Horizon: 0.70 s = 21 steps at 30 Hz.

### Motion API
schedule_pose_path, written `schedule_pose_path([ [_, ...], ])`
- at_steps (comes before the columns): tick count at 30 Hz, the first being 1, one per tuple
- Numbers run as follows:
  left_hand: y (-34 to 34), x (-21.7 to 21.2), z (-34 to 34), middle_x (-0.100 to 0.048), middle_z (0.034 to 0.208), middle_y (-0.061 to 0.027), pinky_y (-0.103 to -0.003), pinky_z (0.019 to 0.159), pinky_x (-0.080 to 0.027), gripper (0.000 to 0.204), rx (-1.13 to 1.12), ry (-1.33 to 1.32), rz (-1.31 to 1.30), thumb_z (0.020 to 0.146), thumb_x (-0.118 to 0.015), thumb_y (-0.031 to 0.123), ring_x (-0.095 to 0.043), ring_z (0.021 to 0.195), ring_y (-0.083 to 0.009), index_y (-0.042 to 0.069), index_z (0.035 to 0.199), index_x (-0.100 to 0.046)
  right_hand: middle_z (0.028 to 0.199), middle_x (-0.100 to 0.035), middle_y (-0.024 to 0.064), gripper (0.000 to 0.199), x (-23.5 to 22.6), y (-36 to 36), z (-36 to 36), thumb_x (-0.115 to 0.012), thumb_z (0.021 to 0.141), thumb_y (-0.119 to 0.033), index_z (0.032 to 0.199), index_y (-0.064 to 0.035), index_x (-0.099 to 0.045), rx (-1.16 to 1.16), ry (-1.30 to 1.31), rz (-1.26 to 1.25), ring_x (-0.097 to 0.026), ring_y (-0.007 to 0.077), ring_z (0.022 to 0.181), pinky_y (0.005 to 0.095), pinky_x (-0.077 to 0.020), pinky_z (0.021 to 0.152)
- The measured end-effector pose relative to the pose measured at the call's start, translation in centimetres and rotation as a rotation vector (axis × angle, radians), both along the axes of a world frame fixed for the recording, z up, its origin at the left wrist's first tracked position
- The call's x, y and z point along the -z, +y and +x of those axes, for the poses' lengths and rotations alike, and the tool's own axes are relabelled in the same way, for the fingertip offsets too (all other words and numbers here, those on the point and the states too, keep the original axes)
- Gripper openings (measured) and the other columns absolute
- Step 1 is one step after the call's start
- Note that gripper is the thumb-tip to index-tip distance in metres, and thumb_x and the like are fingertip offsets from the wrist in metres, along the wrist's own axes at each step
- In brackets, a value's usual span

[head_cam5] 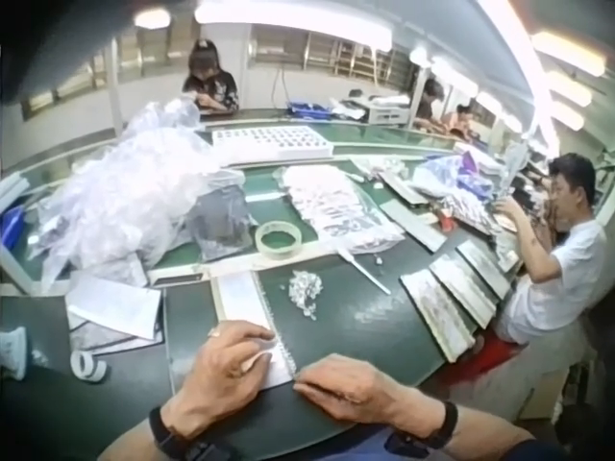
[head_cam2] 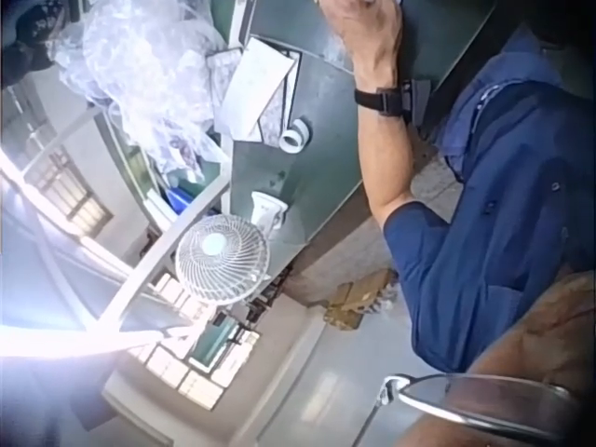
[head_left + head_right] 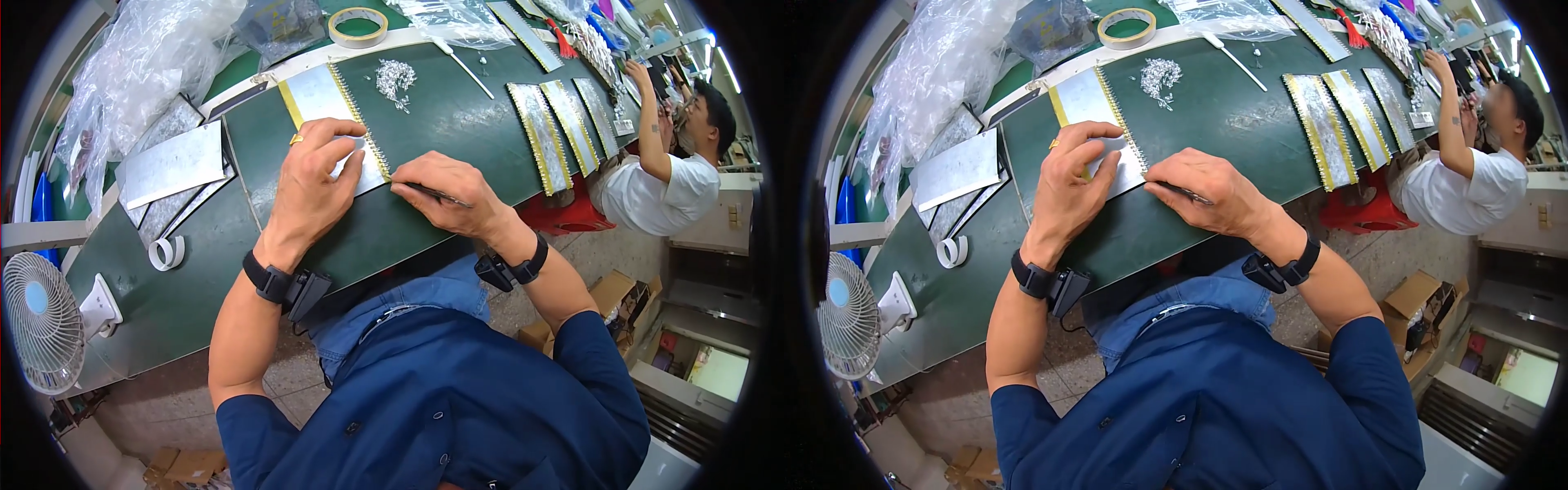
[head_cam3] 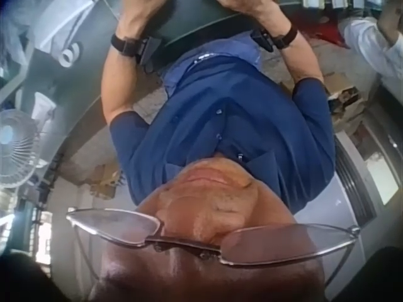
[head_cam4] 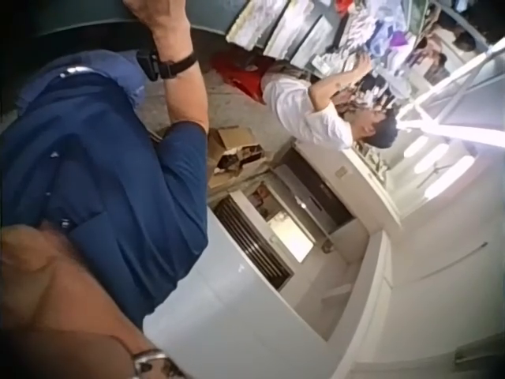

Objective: The person picks up small components with tweezers and places them onto a metal plate, using the tool to align them along the edge before setting the plate aside.

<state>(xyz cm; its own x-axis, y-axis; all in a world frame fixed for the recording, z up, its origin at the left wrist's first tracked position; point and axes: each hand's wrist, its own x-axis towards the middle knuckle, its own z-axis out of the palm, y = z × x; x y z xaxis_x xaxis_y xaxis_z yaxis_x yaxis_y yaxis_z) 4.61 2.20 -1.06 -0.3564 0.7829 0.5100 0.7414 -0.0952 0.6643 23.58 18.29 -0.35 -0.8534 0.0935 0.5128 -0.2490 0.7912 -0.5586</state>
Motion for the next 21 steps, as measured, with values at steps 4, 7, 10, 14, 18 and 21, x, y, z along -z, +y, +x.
schedule_pose_path([
  [4, -0.2, 0.0, 0.0, -0.077, 0.121, -0.0111, -0.041, 0.098, -0.055, 0.013, 0.005, -0.008, -0.008, 0.091, -0.079, -0.003, -0.071, 0.113, -0.0341, -0.003, 0.088, -0.066, 0.104, -0.081, 0.0122, 0.017, 0.4, -0.8, 0.5, -0.078, 0.105, -0.010, 0.117, 0.0016, -0.075, 0.253, -0.144, -0.664, -0.078, 0.0199, 0.093, 0.0357, -0.0636, 0.081],
  [7, 0.0, -0.4, 0.3, -0.077, 0.120, -0.0116, -0.042, 0.099, -0.055, 0.017, 0.033, -0.013, 0.022, 0.089, -0.081, -0.002, -0.071, 0.111, -0.0341, -0.003, 0.086, -0.064, 0.105, -0.081, 0.0125, 0.019, 1.4, -0.2, 1.1, -0.074, 0.109, -0.014, 0.120, 0.0010, -0.074, 0.335, -0.142, -1.135, -0.078, 0.0207, 0.097, 0.0367, -0.0630, 0.086],
  [10, -0.3, -0.9, 0.3, -0.077, 0.118, -0.0120, -0.044, 0.102, -0.055, 0.024, 0.089, -0.014, 0.047, 0.087, -0.085, 0.000, -0.071, 0.109, -0.0340, -0.002, 0.083, -0.062, 0.106, -0.080, 0.0126, 0.021, 1.4, -0.8, 0.8, -0.070, 0.112, -0.019, 0.122, 0.0002, -0.072, 0.226, -0.005, -1.426, -0.077, 0.0212, 0.100, 0.0368, -0.0617, 0.092],
  [14, 0.1, -1.6, 0.7, -0.076, 0.114, -0.0114, -0.049, 0.106, -0.055, 0.033, 0.158, 0.059, 0.117, 0.083, -0.091, 0.004, -0.071, 0.106, -0.0332, -0.001, 0.079, -0.058, 0.108, -0.078, 0.0108, 0.021, 0.9, -1.9, 0.6, -0.071, 0.112, -0.020, 0.121, -0.0010, -0.073, 0.170, -0.023, -1.512, -0.076, 0.0206, 0.102, 0.0368, -0.0592, 0.098],
  [18, 0.0, -1.4, 0.8, -0.076, 0.111, -0.0100, -0.052, 0.108, -0.054, 0.038, 0.141, 0.089, 0.116, 0.082, -0.093, 0.006, -0.072, 0.105, -0.0324, 0.001, 0.077, -0.056, 0.110, -0.077, 0.0096, 0.021, 1.0, -2.8, 0.0, -0.071, 0.112, -0.020, 0.122, -0.0009, -0.073, 0.150, 0.024, -1.530, -0.076, 0.0207, 0.102, 0.0369, -0.0598, 0.096],
  [21, 0.0, -1.3, 0.8, -0.075, 0.109, -0.0087, -0.049, 0.105, -0.055, 0.034, 0.134, 0.118, 0.139, 0.082, -0.091, 0.002, -0.072, 0.104, -0.0323, 0.001, 0.078, -0.057, 0.111, -0.077, 0.0090, 0.021, 1.4, -2.9, -0.2, -0.070, 0.112, -0.019, 0.122, -0.0010, -0.073, 0.158, 0.031, -1.542, -0.076, 0.0205, 0.102, 0.0366, -0.0599, 0.096],
])
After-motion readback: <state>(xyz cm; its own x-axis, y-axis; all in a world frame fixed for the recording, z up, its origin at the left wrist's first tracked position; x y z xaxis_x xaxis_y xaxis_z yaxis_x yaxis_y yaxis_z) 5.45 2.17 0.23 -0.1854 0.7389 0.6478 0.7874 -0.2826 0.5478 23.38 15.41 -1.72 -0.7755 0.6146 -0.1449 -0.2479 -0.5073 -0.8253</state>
